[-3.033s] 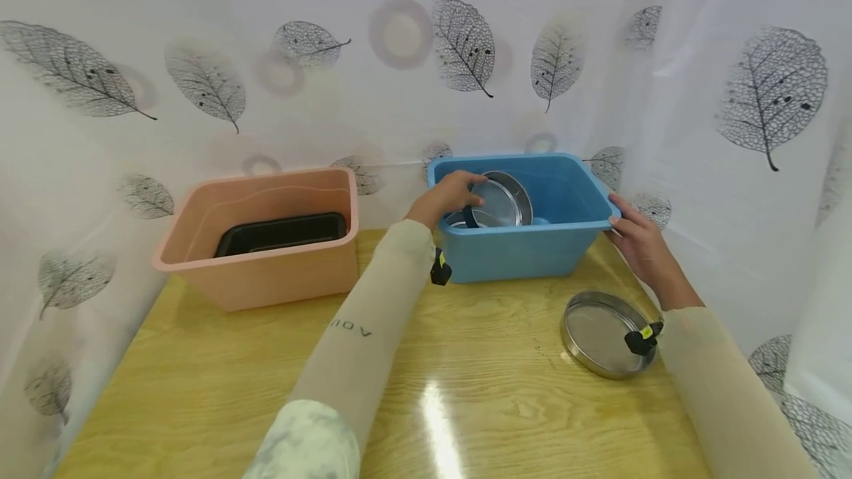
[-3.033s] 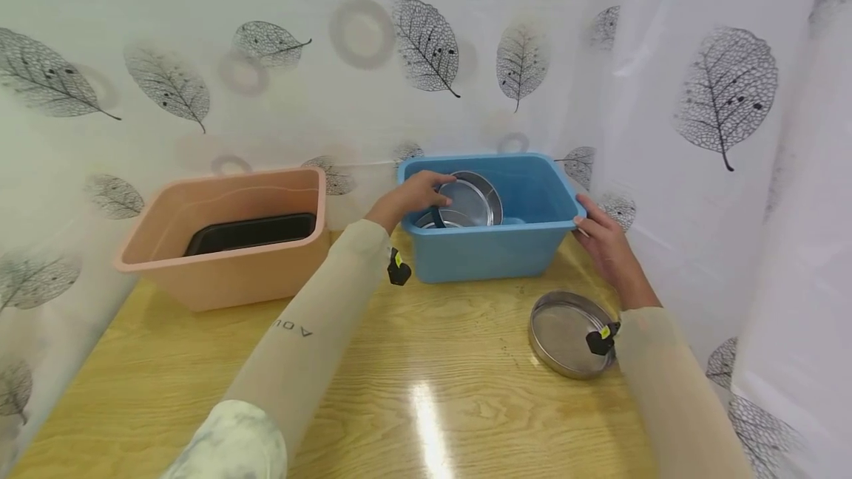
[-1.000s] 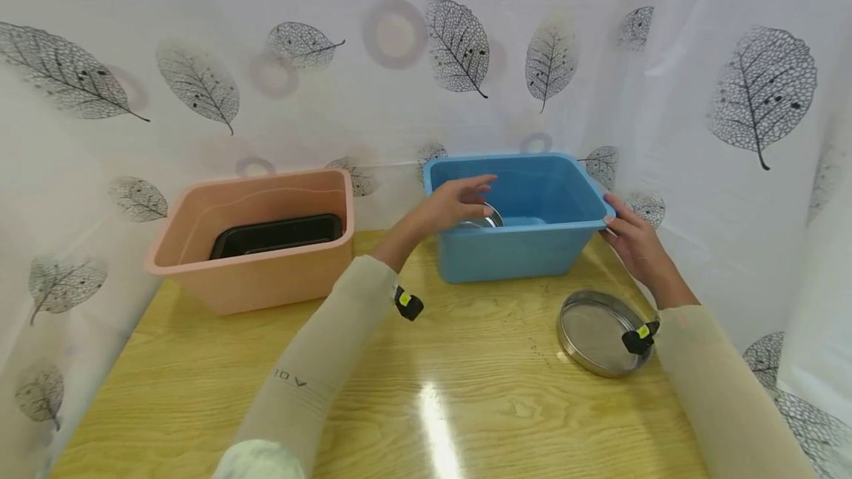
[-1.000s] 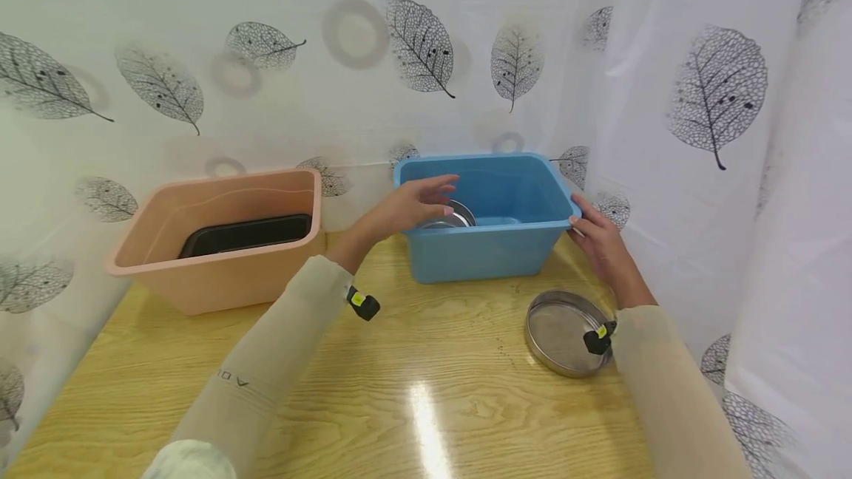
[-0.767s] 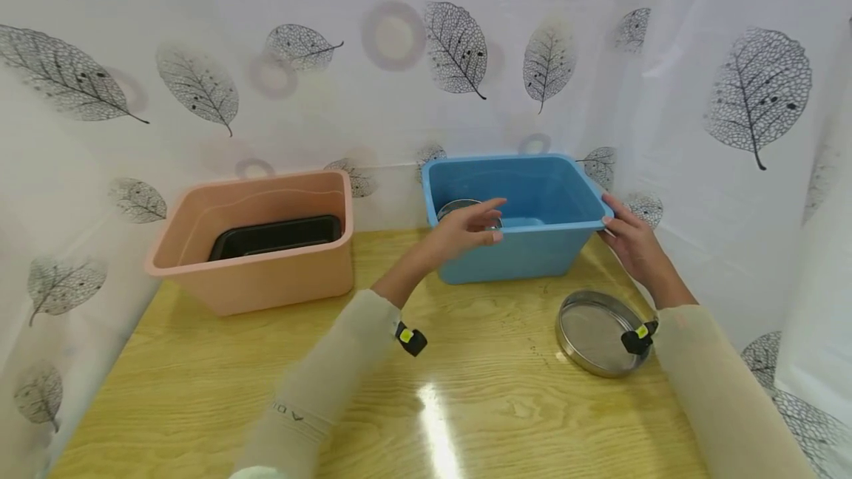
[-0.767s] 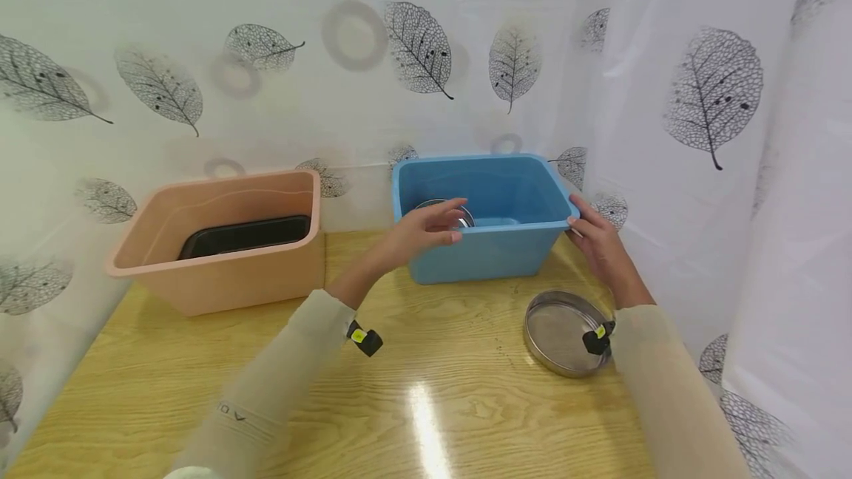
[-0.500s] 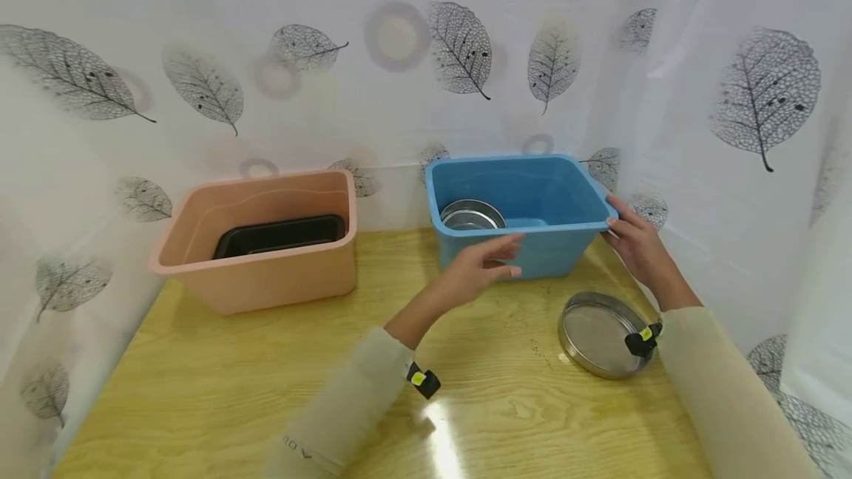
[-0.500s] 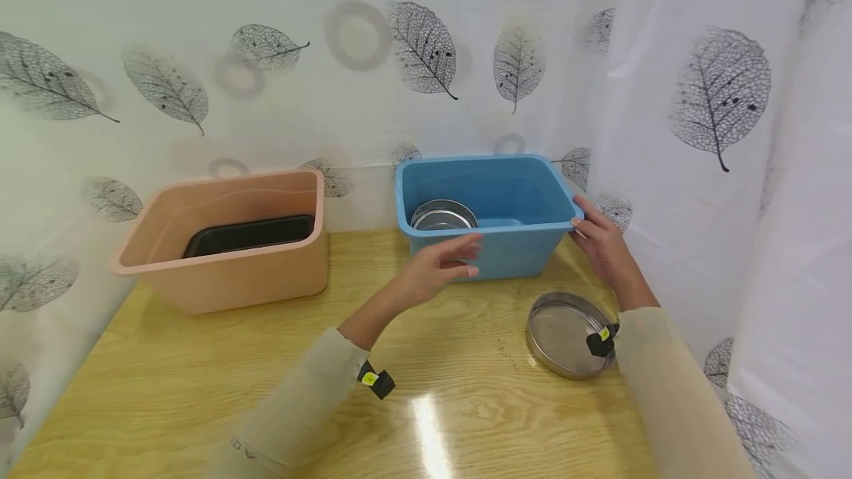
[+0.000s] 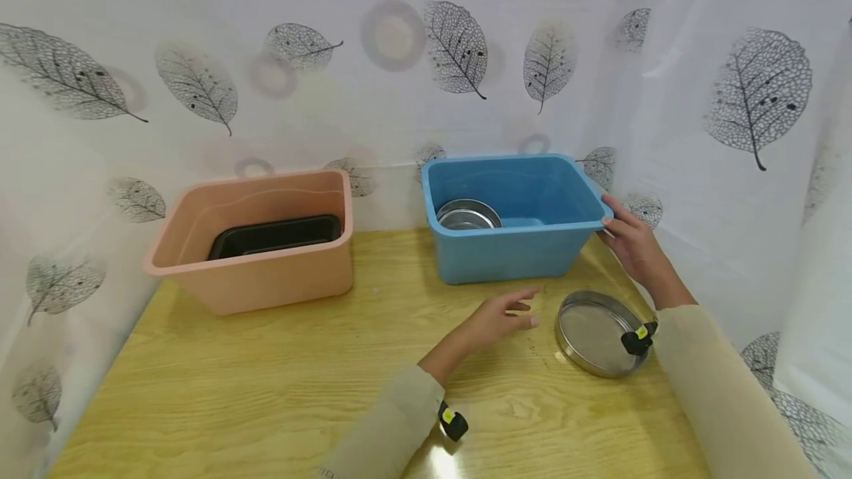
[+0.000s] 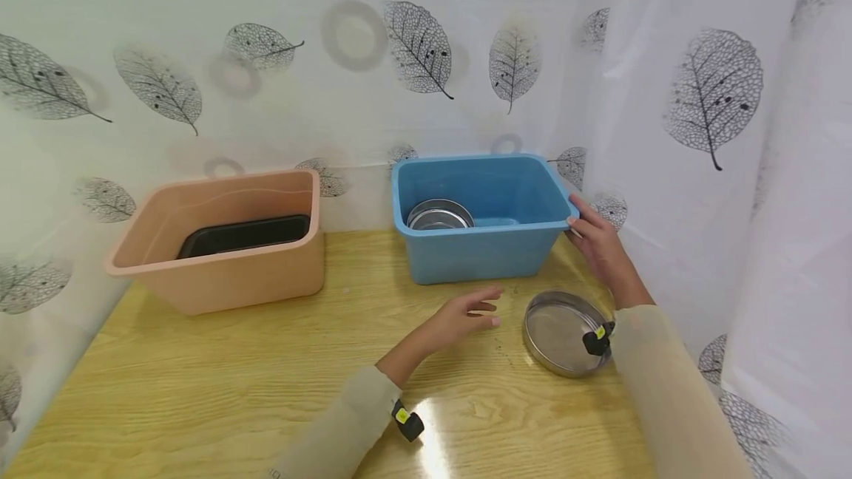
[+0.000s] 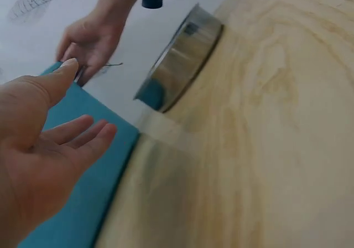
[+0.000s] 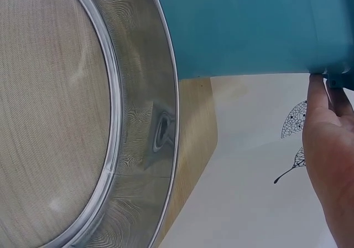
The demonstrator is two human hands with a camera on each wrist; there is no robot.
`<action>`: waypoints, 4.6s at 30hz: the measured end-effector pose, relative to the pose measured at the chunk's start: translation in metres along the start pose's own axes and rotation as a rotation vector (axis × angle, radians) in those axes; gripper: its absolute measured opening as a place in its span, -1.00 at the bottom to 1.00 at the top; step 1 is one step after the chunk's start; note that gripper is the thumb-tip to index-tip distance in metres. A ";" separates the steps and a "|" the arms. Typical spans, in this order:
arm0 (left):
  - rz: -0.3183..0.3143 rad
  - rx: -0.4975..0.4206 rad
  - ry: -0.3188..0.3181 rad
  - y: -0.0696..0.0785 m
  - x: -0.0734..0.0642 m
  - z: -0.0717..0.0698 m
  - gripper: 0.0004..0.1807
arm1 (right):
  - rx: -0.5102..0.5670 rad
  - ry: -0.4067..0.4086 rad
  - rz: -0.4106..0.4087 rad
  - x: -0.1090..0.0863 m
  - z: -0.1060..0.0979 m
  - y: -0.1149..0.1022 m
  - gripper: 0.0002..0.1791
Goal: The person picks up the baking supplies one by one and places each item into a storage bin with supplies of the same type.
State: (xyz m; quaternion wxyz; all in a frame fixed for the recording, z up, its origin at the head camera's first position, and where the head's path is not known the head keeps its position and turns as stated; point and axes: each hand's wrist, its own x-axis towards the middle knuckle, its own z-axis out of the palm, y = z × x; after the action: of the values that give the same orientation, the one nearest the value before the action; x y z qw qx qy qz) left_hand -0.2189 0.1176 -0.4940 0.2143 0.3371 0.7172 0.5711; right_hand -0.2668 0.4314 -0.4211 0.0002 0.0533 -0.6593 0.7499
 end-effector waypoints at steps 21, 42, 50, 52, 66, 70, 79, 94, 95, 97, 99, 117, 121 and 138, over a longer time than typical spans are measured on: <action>-0.025 -0.018 -0.018 -0.024 0.038 0.059 -0.38 | -0.039 -0.005 -0.017 0.002 0.000 0.003 -0.26; -0.133 0.108 -0.068 -0.019 0.048 0.065 -0.37 | -0.020 -0.006 -0.006 0.001 -0.001 0.001 -0.25; -0.168 0.135 -0.016 -0.013 0.044 0.062 -0.37 | -0.009 0.019 0.001 0.002 0.001 0.000 -0.26; -0.167 0.143 -0.010 -0.013 0.042 0.059 -0.36 | -0.019 0.015 0.002 0.002 0.000 0.000 -0.25; -0.075 0.129 -0.015 -0.011 0.026 0.034 -0.36 | -0.093 0.043 0.042 0.004 0.001 -0.004 -0.28; -0.053 0.145 -0.022 -0.009 0.018 0.025 -0.35 | -0.090 0.043 0.052 0.004 0.001 -0.005 -0.28; -0.055 0.148 -0.010 0.003 -0.009 0.003 -0.37 | -0.059 0.034 0.051 0.004 -0.004 -0.003 -0.27; 0.008 0.089 -0.066 0.045 -0.041 -0.053 -0.35 | -0.025 -0.029 -0.007 0.002 -0.005 0.001 -0.29; 0.009 0.093 -0.068 0.049 -0.042 -0.057 -0.34 | -0.023 -0.031 -0.011 0.002 -0.005 0.001 -0.29; 0.010 0.103 -0.064 0.057 -0.043 -0.065 -0.34 | -0.010 -0.033 -0.015 0.002 -0.005 0.001 -0.29; 0.013 0.118 -0.056 0.063 -0.043 -0.073 -0.34 | 0.001 -0.036 -0.018 0.002 -0.004 0.001 -0.28; -0.020 0.130 0.066 0.112 -0.022 -0.146 -0.34 | -0.049 -0.032 0.027 0.000 0.000 -0.003 -0.24; -0.029 0.184 0.118 0.114 -0.009 -0.159 -0.33 | -0.050 -0.040 0.020 -0.001 -0.002 -0.002 -0.24; -0.058 0.262 0.188 0.102 0.044 -0.198 -0.31 | -0.016 -0.029 0.027 0.000 -0.002 -0.003 -0.24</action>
State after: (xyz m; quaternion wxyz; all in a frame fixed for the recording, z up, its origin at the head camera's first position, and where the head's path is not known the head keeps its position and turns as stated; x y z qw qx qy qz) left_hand -0.3619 0.0286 -0.3413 0.1167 0.2863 0.8118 0.4954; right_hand -0.2665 0.4339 -0.4182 -0.0191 0.0553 -0.6658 0.7439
